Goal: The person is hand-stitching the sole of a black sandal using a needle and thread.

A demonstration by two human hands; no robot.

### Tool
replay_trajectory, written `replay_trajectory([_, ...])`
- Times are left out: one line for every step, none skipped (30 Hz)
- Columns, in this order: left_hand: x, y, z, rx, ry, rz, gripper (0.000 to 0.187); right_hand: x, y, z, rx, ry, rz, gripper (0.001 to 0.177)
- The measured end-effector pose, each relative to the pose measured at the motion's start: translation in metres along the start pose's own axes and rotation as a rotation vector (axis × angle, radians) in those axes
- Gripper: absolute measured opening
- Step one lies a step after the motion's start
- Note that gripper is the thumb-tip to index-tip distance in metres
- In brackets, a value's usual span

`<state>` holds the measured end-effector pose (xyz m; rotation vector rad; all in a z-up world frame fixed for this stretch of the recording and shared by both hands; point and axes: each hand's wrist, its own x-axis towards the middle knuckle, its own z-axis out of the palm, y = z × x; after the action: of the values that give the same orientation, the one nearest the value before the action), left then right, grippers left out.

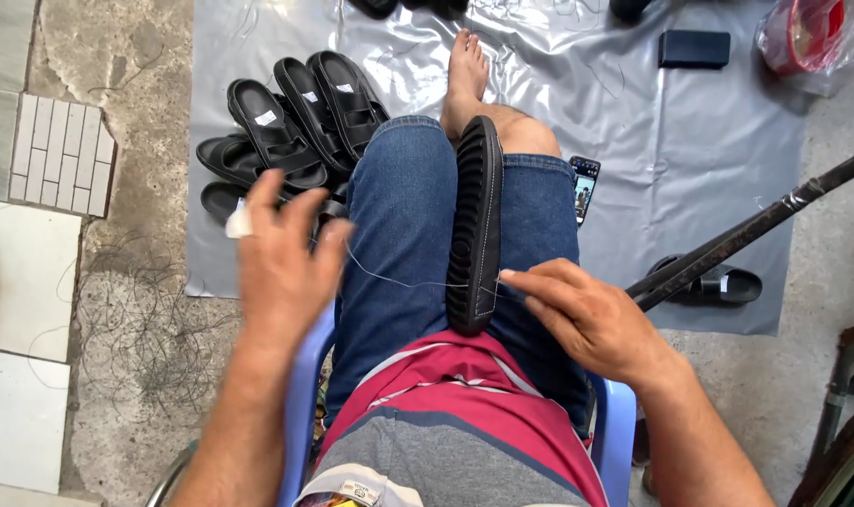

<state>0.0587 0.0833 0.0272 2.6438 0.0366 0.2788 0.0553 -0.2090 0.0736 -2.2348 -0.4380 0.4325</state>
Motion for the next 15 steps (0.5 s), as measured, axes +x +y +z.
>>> replay_trajectory([0.001, 0.011, 0.005, -0.089, -0.007, 0.173, 0.028, 0.003, 0.002, -0.001, -0.070, -0.029, -0.044, 0.029])
replay_trajectory([0.002, 0.022, 0.009, -0.178, -0.012, 0.346, 0.034, 0.006, 0.004, -0.002, -0.140, -0.058, -0.089, 0.028])
replay_trajectory([-0.005, 0.033, 0.014, -0.180, -0.011, 0.340, 0.034, 0.007, 0.006, -0.001, -0.142, -0.064, -0.089, 0.028])
replay_trajectory([-0.013, 0.044, 0.019, -0.350, -0.196, 0.383, 0.037, 0.008, 0.009, -0.001, -0.176, -0.092, -0.109, 0.028])
replay_trajectory([-0.018, 0.056, 0.024, -0.517, -0.379, 0.427, 0.041, 0.011, 0.011, -0.001, -0.210, -0.117, -0.133, 0.028])
replay_trajectory([-0.025, 0.059, 0.028, -0.517, -0.372, 0.425, 0.041, 0.014, 0.012, -0.002, -0.214, -0.119, -0.138, 0.028])
replay_trajectory([-0.033, 0.062, 0.033, -0.497, -0.411, 0.323, 0.042, 0.014, 0.013, -0.002, -0.207, -0.133, -0.129, 0.028])
replay_trajectory([-0.040, 0.065, 0.038, -0.476, -0.450, 0.221, 0.044, 0.015, 0.015, -0.003, -0.201, -0.147, -0.119, 0.029])
replay_trajectory([-0.043, 0.067, 0.039, -0.478, -0.456, 0.221, 0.044, 0.016, 0.016, -0.003, -0.198, -0.147, -0.113, 0.029])
replay_trajectory([-0.046, 0.068, 0.041, -0.518, -0.423, 0.139, 0.040, 0.016, 0.017, -0.004, -0.193, -0.154, -0.104, 0.030])
replay_trajectory([-0.049, 0.069, 0.042, -0.556, -0.388, 0.052, 0.036, 0.017, 0.018, -0.004, -0.188, -0.166, -0.097, 0.031])
replay_trajectory([-0.051, 0.071, 0.041, -0.556, -0.392, 0.048, 0.036, 0.016, 0.019, -0.003, -0.185, -0.169, -0.094, 0.031])
replay_trajectory([-0.051, 0.072, 0.039, -0.601, -0.348, 0.053, 0.033, 0.017, 0.021, -0.002, -0.194, -0.169, -0.097, 0.032])
replay_trajectory([-0.051, 0.074, 0.037, -0.646, -0.303, 0.059, 0.030, 0.017, 0.023, -0.001, -0.203, -0.168, -0.100, 0.033])
replay_trajectory([-0.052, 0.074, 0.039, -0.646, -0.305, 0.058, 0.030, 0.018, 0.023, 0.000, -0.202, -0.168, -0.099, 0.033])
